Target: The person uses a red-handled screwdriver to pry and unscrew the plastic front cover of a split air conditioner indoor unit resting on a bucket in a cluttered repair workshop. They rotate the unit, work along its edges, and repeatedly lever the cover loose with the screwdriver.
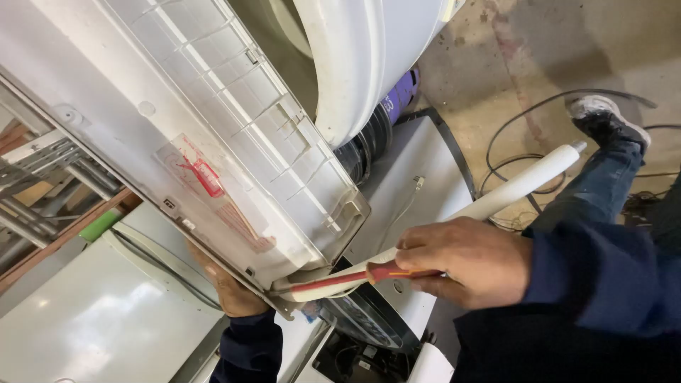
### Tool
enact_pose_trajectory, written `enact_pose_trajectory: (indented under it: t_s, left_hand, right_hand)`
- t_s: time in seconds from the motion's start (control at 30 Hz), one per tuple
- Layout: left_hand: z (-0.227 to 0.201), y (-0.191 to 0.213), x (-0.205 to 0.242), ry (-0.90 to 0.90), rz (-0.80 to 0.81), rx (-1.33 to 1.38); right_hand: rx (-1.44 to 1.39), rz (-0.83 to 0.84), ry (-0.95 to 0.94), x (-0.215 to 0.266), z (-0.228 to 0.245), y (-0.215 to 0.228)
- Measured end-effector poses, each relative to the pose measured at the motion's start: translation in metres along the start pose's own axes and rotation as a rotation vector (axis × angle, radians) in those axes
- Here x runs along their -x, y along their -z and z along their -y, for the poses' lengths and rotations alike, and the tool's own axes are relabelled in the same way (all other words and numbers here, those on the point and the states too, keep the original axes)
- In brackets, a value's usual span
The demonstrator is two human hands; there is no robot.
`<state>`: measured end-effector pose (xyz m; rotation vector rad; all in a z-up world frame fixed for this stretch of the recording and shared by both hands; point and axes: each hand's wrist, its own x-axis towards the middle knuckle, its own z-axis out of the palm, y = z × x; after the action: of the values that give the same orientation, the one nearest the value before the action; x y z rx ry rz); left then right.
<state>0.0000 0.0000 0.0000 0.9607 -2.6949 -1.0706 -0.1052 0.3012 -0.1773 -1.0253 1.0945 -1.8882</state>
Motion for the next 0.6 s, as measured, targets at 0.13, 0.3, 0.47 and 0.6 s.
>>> enact_pose_trajectory:
  t_s: [0.13, 0.3, 0.47, 0.6]
  left_hand:
    - [0.003, 0.01, 0.01, 0.039, -0.031, -0.015]
    - [0.017, 0.025, 0.018, 0.125, -0.032, 0.011]
    - [0.028, 0.04, 0.023, 0.219, -0.04, -0.097]
    - [0.001, 0.023, 0.015, -0.136, 0.042, -0.836]
  right_hand:
    - [-0.027, 0.046, -0.023, -0.035, -0.041, -0.012]
    - [0.066, -0.232, 0.049, -0.069, -0.075, -0.037]
    - [0.1, -0.238, 0.026, -0.082, -0.083, -0.042]
    - [0.132, -0.289, 0.202, -0.086, -0.076, -0.034]
